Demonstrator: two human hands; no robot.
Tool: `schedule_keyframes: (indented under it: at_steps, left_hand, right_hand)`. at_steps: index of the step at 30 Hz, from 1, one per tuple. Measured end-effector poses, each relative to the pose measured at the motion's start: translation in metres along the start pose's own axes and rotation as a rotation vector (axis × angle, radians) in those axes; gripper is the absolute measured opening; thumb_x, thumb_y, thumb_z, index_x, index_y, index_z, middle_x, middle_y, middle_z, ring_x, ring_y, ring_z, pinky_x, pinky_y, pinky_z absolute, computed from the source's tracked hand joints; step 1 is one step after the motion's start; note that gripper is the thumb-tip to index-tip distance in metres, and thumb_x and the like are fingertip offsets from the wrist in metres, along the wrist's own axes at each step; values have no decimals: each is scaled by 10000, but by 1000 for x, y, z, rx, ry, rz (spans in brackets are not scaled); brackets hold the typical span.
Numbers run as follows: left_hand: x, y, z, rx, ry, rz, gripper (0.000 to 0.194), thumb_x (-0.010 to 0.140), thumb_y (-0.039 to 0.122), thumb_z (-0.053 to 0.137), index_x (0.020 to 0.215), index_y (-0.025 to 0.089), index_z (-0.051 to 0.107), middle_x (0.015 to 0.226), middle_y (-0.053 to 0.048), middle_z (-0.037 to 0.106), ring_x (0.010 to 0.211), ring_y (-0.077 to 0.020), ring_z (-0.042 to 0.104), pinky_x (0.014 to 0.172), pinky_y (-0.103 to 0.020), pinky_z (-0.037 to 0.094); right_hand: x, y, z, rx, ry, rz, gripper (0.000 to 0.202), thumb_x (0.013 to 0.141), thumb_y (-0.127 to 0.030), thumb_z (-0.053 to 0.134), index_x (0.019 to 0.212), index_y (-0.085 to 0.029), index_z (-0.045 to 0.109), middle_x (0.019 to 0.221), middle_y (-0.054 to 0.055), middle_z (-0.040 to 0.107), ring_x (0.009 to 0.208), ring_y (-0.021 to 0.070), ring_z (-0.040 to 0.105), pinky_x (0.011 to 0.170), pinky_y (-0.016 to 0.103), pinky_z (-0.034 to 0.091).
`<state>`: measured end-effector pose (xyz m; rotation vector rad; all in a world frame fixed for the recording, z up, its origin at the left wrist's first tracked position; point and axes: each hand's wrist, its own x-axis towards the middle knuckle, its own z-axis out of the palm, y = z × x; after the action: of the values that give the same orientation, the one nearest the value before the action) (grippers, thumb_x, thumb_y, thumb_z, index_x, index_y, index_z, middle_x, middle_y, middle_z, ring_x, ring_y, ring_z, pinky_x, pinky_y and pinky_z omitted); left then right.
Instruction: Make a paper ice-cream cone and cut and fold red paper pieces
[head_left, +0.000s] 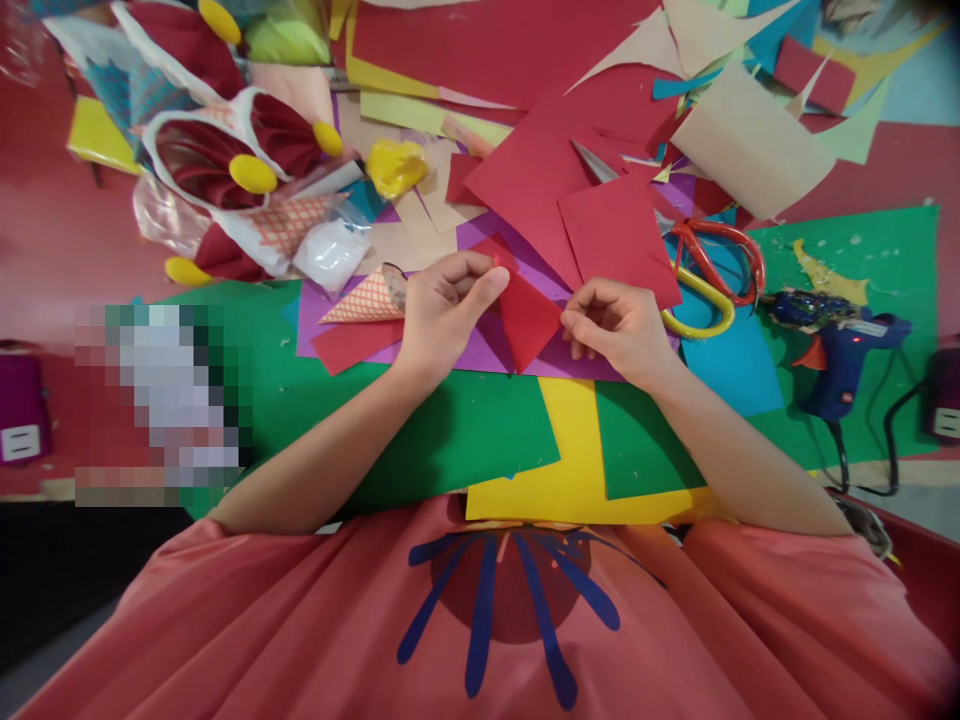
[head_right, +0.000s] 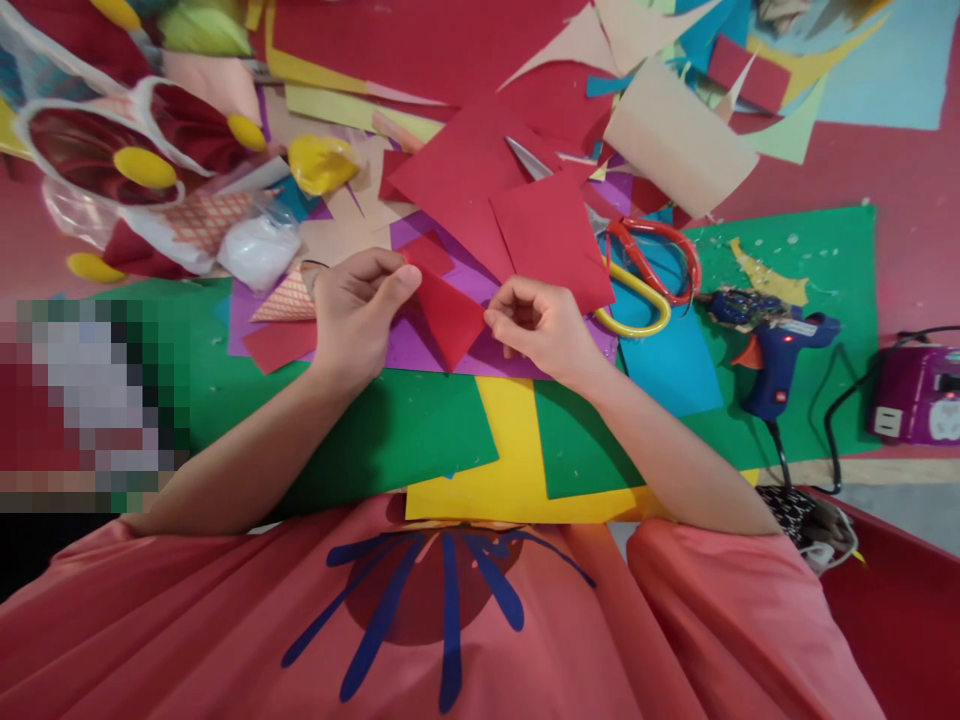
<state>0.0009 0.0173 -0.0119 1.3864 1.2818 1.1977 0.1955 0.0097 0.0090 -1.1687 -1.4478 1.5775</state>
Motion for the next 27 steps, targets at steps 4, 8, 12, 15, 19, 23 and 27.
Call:
schedule_keyframes:
  at_steps: [4,8,12,15,19,23,27]
  left_hand:
    - [1,-2,0,-28,-7,-31,510,787,693,538,754,187,596,625,13,558,618,-95,615,538,-193,499]
    - [0,-1,0,-34,27,-33,501,762,686,577,760,186,604,656,12,595,616,-92,631,548,-196,519]
    - [1,-2,0,-32,42,-4,483,773,664,585,759,182,599,659,13,605,596,-85,631,541,-196,522]
    - [1,-4,0,-23,46,29,441,805,624,580,766,185,593,657,15,599,595,-85,628,544,-204,525]
    - [1,-4,0,-6,47,49,389,833,578,578,765,195,584,653,21,588,592,-81,618,544,-208,519]
    - [-1,-3,-1,-6,71,45,347,830,538,607,740,204,579,634,32,582,563,-71,593,538,-201,504]
    - [-2,-1,0,17,95,23,371,838,555,581,726,202,575,619,31,570,559,-70,579,534,-198,487]
  right_hand:
    - [0,0,-1,-9,-17,5,221,781,-316,686,696,-173,539,564,-43,560,438,55,538,394,179,382]
    - [1,0,-1,-12,-33,21,170,787,-265,661,703,-163,553,580,-34,574,441,55,547,389,173,386]
    - [1,0,-2,-13,-57,35,166,786,-265,665,716,-158,559,598,-27,590,449,55,552,389,169,392]
    - [1,0,-2,-25,-68,41,174,792,-271,670,720,-159,559,608,-24,599,456,52,556,391,166,389]
    - [1,-1,-3,-43,-86,37,173,803,-273,660,722,-156,560,613,-19,604,463,56,559,400,174,385]
    - [1,-2,-3,-53,-115,30,176,803,-267,661,715,-155,558,608,-26,599,467,53,557,426,183,397]
    - [2,-2,-3,-31,-114,22,193,796,-277,680,705,-161,554,573,-44,579,452,54,552,418,181,391]
